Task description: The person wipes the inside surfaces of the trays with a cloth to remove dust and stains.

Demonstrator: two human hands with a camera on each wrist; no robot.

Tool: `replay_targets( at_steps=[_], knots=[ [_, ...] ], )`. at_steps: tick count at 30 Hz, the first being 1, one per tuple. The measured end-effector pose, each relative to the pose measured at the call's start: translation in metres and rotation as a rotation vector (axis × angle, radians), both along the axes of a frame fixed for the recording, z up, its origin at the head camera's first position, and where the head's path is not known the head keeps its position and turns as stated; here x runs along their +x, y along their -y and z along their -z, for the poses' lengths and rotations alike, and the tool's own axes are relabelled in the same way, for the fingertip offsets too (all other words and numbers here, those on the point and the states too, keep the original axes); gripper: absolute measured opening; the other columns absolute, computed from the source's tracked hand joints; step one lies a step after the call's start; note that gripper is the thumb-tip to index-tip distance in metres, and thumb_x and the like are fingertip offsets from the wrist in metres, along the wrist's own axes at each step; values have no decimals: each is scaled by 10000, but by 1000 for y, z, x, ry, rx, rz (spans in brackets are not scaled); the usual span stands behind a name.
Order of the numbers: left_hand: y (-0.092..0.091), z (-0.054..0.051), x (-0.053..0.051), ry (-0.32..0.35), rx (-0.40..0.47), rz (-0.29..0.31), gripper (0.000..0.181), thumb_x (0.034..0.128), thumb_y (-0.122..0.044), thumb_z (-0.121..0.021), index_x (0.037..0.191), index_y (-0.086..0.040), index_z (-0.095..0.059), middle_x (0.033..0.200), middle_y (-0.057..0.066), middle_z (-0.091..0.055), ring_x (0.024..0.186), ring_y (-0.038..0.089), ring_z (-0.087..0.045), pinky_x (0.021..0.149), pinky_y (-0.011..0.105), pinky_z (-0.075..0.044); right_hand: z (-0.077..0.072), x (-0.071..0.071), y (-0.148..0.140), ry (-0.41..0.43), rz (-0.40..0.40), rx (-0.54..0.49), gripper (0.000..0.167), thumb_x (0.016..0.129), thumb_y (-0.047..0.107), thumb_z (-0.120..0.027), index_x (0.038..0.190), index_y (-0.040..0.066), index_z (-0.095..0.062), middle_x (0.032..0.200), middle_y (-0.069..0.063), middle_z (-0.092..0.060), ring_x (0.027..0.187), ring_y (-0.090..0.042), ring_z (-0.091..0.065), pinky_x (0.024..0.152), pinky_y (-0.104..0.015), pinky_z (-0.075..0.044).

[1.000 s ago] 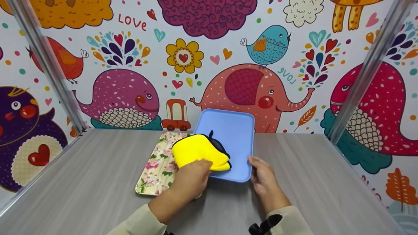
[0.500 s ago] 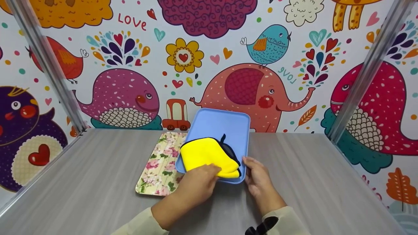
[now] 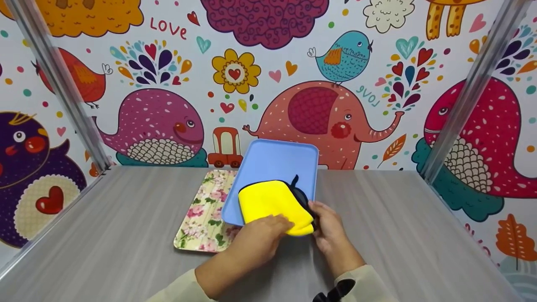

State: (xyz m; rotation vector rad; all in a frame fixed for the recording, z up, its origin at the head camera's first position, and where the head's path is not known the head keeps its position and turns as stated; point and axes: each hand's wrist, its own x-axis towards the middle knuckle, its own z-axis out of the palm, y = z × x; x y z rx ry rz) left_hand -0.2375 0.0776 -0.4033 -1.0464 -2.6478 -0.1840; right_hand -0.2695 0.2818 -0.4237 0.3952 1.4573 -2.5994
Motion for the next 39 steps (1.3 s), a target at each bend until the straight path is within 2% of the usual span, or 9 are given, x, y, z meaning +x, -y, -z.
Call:
replay_targets(
  at_steps=[6,10,15,20,24,28,32,39],
  knots=[
    [2,-3,1,30,-98,29,454,957,-264,-756,1402,-270,-664,1376,-117,-687,1322,43,-611,1136,220,-463,1,-2,0,-16,-6,65,160,1046,243,-635,942,201,-749,978,38,-715,923,-119,-694,922,-294,-623],
    [6,-6,0,34,-130,14,442,949,-257,-766,1383,-276,-679,1379,-123,-682,1317,41,-610,1123,222,-478,2,-4,-1,-22,-8,110,188,1050,239,-629,914,214,-755,941,53,-718,879,-103,-694,888,-273,-628],
    [13,-10,-3,12,-160,-9,431,931,-258,-788,1353,-264,-701,1375,-119,-687,1321,56,-610,1127,229,-479,2,-6,-3,-26,-12,100,226,1057,218,-610,895,208,-767,923,57,-715,840,-89,-680,866,-235,-622],
    [18,-12,-7,17,-218,-61,436,931,-272,-789,1357,-255,-699,1386,-99,-682,1323,79,-608,1137,241,-475,3,-7,-5,-27,-32,101,220,1058,223,-605,911,205,-766,930,54,-722,832,-98,-689,853,-221,-618],
    [22,-13,-10,22,-258,-122,494,892,-277,-827,1364,-240,-689,1400,-74,-671,1339,101,-588,1156,249,-460,3,-6,-7,-15,-36,116,198,1054,243,-614,933,210,-768,949,55,-733,842,-108,-702,846,-232,-620],
    [25,-13,-14,23,-269,-153,554,835,-300,-879,1350,-211,-692,1387,-38,-673,1343,133,-580,1178,275,-446,4,-7,-8,-17,-36,133,222,1060,248,-602,913,219,-766,938,66,-731,846,-100,-690,816,-227,-607],
    [29,-13,-19,10,-262,-163,572,802,-328,-904,1320,-182,-709,1330,-10,-702,1295,158,-609,1171,295,-459,6,-8,-8,-60,-47,179,285,1083,226,-546,884,227,-750,907,78,-732,856,-82,-670,796,-235,-572],
    [36,-9,-29,-44,-247,-218,557,803,-398,-897,1284,-170,-732,1250,-6,-731,1199,159,-644,1118,291,-508,8,-9,-7,-92,-49,193,339,1094,186,-501,852,224,-736,874,70,-730,830,-87,-673,764,-250,-566]
  ],
)
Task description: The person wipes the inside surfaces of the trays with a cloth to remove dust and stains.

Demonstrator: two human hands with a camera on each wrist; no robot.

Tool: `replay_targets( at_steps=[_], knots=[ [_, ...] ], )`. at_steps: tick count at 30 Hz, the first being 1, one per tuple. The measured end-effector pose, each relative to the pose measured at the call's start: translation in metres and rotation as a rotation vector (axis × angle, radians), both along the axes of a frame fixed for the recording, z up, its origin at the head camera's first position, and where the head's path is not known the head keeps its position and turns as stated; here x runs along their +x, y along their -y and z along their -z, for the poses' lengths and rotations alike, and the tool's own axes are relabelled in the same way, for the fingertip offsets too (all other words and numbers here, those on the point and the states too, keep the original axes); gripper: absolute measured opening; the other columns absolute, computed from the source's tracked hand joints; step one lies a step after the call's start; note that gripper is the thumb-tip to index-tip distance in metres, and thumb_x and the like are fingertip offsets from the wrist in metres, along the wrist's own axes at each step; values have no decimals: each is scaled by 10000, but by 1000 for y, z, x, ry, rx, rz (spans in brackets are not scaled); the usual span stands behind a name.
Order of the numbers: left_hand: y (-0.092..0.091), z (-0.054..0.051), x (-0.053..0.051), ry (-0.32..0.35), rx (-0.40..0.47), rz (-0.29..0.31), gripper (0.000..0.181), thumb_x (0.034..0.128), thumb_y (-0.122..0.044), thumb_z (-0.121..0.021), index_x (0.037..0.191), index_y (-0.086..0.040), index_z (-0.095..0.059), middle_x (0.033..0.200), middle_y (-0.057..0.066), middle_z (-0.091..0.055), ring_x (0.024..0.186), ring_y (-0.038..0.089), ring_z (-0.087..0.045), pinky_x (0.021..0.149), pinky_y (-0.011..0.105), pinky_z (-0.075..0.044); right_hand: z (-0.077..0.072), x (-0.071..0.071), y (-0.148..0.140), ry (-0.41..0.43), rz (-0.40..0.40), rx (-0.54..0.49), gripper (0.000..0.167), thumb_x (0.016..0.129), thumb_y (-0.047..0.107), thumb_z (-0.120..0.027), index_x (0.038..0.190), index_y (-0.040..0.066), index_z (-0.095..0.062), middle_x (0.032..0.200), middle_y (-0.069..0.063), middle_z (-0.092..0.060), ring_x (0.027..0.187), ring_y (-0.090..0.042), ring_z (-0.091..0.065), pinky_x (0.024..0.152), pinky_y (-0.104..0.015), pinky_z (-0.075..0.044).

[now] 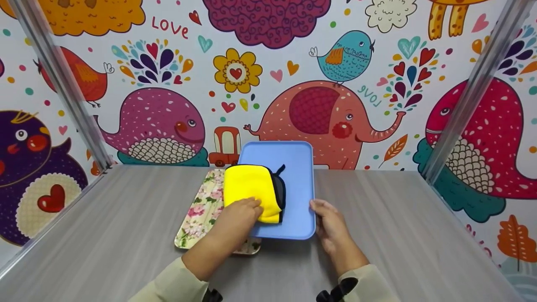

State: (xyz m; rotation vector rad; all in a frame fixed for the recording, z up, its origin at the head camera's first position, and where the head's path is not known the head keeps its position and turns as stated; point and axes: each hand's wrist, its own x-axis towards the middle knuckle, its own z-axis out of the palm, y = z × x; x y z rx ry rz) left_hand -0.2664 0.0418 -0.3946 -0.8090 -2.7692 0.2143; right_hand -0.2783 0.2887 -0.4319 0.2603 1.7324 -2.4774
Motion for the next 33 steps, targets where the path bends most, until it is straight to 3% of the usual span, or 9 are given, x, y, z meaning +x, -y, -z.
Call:
replay_targets(
  at_steps=[8,14,19,23,28,33],
  knots=[
    [4,3,-5,-27,50,-75,493,836,-325,-878,1272,-147,-732,1234,20,-728,1226,183,-651,1103,331,-530,0,1,1,-5,-10,-15,345,1094,175,-495,850,218,-735,843,63,-723,789,-89,-674,729,-252,-571],
    [2,2,-5,-41,98,-167,486,897,-249,-829,1340,-117,-679,1337,58,-702,1290,207,-644,1111,354,-525,-1,1,5,-26,-5,11,331,1094,166,-488,867,218,-722,853,63,-706,803,-92,-662,737,-251,-562],
    [-1,0,-3,47,312,-234,479,921,-202,-801,1363,-102,-644,1352,66,-696,1302,189,-645,1086,353,-536,-2,4,8,-23,-18,43,318,1095,183,-495,877,224,-724,865,64,-704,815,-104,-660,744,-264,-564],
    [-5,-1,-2,123,448,-242,483,937,-159,-776,1394,-105,-628,1386,57,-681,1340,182,-620,1110,352,-516,-3,6,10,8,-19,49,254,1084,242,-540,931,224,-742,921,57,-727,852,-121,-685,778,-272,-591],
    [-10,-3,3,198,512,-228,517,952,-119,-752,1447,-120,-603,1446,33,-651,1397,168,-575,1147,343,-483,-6,9,14,34,-24,41,196,1062,291,-594,976,216,-754,977,53,-732,883,-130,-696,821,-268,-613],
    [-17,-2,9,227,500,-211,539,955,-120,-750,1468,-150,-587,1483,3,-624,1426,138,-543,1157,321,-471,-5,10,19,48,-24,46,202,1064,285,-589,977,214,-757,973,45,-720,862,-143,-703,824,-260,-622]
  ],
)
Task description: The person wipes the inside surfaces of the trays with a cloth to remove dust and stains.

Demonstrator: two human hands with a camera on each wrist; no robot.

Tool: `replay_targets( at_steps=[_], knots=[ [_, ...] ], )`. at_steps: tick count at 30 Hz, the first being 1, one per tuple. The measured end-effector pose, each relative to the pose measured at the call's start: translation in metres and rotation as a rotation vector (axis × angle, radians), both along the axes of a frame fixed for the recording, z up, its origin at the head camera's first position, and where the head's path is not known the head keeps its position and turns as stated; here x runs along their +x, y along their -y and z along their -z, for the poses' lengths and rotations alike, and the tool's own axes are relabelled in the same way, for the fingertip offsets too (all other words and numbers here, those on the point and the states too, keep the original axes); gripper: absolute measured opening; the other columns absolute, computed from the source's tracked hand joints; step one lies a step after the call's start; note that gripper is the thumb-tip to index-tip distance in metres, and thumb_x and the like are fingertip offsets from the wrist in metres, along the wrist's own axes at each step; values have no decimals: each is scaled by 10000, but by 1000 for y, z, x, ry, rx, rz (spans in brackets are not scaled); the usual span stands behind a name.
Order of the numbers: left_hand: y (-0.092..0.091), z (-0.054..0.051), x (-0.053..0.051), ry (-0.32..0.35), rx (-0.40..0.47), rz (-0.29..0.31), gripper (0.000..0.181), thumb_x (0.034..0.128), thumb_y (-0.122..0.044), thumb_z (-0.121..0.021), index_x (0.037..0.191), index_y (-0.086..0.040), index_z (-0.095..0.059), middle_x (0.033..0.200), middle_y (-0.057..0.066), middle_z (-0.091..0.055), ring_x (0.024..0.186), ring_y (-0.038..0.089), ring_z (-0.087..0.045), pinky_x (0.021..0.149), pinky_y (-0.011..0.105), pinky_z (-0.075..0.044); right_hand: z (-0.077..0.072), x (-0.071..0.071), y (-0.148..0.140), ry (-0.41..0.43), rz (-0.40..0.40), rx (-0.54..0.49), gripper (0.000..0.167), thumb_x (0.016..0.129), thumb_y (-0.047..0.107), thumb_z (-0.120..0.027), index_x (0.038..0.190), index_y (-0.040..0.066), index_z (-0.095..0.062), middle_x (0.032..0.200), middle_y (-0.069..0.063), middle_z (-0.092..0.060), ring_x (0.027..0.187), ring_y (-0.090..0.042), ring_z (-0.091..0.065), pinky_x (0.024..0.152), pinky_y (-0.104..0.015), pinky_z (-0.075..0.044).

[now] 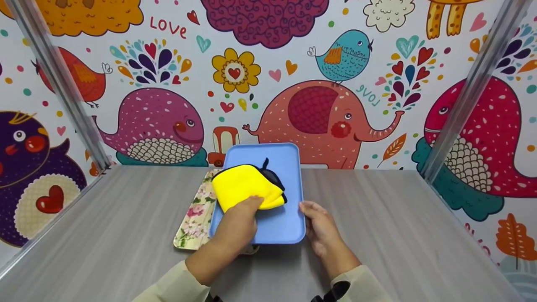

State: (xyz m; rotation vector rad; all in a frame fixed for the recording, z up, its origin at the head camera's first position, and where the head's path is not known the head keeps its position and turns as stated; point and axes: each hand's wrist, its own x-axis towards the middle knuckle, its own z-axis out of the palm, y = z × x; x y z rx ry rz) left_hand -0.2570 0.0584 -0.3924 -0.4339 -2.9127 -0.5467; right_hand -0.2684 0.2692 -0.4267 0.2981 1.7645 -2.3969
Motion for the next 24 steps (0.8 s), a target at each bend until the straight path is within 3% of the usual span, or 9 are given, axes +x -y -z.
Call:
replay_targets(
  at_steps=[11,16,18,24],
  knots=[
    [-8,-1,12,1,-27,50,566,941,-113,-763,1475,-195,-591,1487,-42,-620,1437,103,-526,1153,298,-470,0,2,8,17,19,31,226,1066,250,-573,942,226,-760,946,60,-699,854,-123,-653,782,-208,-596],
    [-10,-1,14,13,-55,100,606,934,-139,-774,1494,-262,-576,1501,-68,-605,1437,100,-525,1152,299,-471,3,2,8,-38,-5,40,300,1091,189,-502,913,226,-740,904,81,-697,819,-84,-629,753,-195,-566],
    [-10,1,14,-15,-84,142,613,921,-146,-786,1484,-284,-588,1495,-64,-610,1421,111,-544,1142,301,-482,4,1,7,-57,-25,31,357,1099,157,-457,870,232,-720,864,95,-680,797,-66,-610,726,-188,-541],
    [-5,5,9,-191,-251,256,567,889,-198,-826,1422,-282,-652,1444,-53,-653,1373,123,-587,1130,298,-496,5,0,5,-64,-52,5,359,1074,106,-473,888,241,-748,899,103,-721,848,-54,-653,782,-192,-566]
  ],
)
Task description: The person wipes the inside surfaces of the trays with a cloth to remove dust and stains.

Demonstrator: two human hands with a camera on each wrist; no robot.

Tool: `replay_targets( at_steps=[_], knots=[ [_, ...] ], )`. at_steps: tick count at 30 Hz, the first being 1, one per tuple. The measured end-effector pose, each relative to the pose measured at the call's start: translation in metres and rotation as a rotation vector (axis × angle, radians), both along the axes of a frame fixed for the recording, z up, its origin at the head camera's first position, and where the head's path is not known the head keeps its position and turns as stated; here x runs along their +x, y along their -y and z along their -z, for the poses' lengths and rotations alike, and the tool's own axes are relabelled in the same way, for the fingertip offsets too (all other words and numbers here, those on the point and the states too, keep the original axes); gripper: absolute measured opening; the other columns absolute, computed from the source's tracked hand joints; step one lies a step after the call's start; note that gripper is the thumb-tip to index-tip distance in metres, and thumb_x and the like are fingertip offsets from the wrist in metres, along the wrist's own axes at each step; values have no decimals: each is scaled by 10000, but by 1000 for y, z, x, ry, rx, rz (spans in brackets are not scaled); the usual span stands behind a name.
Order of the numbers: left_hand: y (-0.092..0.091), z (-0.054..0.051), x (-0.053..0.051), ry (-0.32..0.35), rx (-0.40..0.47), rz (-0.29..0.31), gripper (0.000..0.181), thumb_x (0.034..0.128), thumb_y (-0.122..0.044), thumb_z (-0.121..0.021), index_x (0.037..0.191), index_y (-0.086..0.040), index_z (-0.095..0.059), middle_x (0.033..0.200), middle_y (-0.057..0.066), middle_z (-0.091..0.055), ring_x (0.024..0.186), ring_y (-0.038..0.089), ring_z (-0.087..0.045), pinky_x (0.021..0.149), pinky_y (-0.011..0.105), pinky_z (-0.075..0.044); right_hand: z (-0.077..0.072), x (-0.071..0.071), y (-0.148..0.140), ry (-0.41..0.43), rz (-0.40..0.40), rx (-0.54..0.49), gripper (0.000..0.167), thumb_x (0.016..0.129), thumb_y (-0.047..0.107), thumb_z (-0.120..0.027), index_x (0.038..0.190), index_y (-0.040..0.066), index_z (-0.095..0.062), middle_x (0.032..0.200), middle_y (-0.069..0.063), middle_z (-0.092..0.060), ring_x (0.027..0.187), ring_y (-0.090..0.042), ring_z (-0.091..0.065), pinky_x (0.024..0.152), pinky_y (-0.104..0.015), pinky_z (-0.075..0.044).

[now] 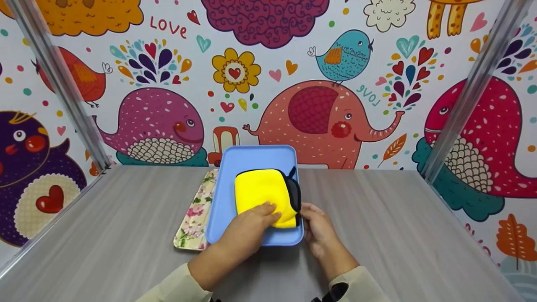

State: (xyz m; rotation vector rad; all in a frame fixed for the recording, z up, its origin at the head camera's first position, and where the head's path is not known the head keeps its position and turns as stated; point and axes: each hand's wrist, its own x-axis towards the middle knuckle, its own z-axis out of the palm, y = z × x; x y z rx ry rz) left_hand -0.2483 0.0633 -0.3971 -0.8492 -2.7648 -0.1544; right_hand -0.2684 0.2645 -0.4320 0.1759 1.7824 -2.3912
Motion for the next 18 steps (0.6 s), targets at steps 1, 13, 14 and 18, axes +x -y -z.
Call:
replay_targets(
  at_steps=[1,13,14,18],
  knots=[
    [1,1,-1,-26,-26,9,556,890,-211,-826,1416,-276,-658,1436,-54,-658,1372,120,-587,1134,293,-492,0,0,0,3,1,3,347,1074,114,-486,899,246,-755,912,105,-727,865,-55,-658,798,-192,-569],
    [18,4,-17,-98,-167,-23,716,802,-313,-907,1451,-225,-618,1483,-20,-624,1421,143,-541,1192,301,-436,-1,1,-2,67,60,41,236,1070,230,-560,919,234,-741,883,83,-690,795,-91,-647,733,-205,-574],
    [19,5,-19,-98,-153,-26,675,831,-285,-886,1448,-222,-622,1480,-17,-627,1417,147,-546,1190,304,-439,0,1,-2,66,61,41,238,1071,229,-560,916,233,-740,873,81,-693,783,-91,-649,725,-210,-574],
    [23,4,-26,-82,-127,-53,567,917,-220,-802,1454,-220,-620,1481,-3,-629,1417,160,-550,1191,324,-442,0,4,-5,49,46,28,280,1084,217,-529,887,242,-727,840,88,-687,760,-77,-645,699,-222,-559]
  ],
)
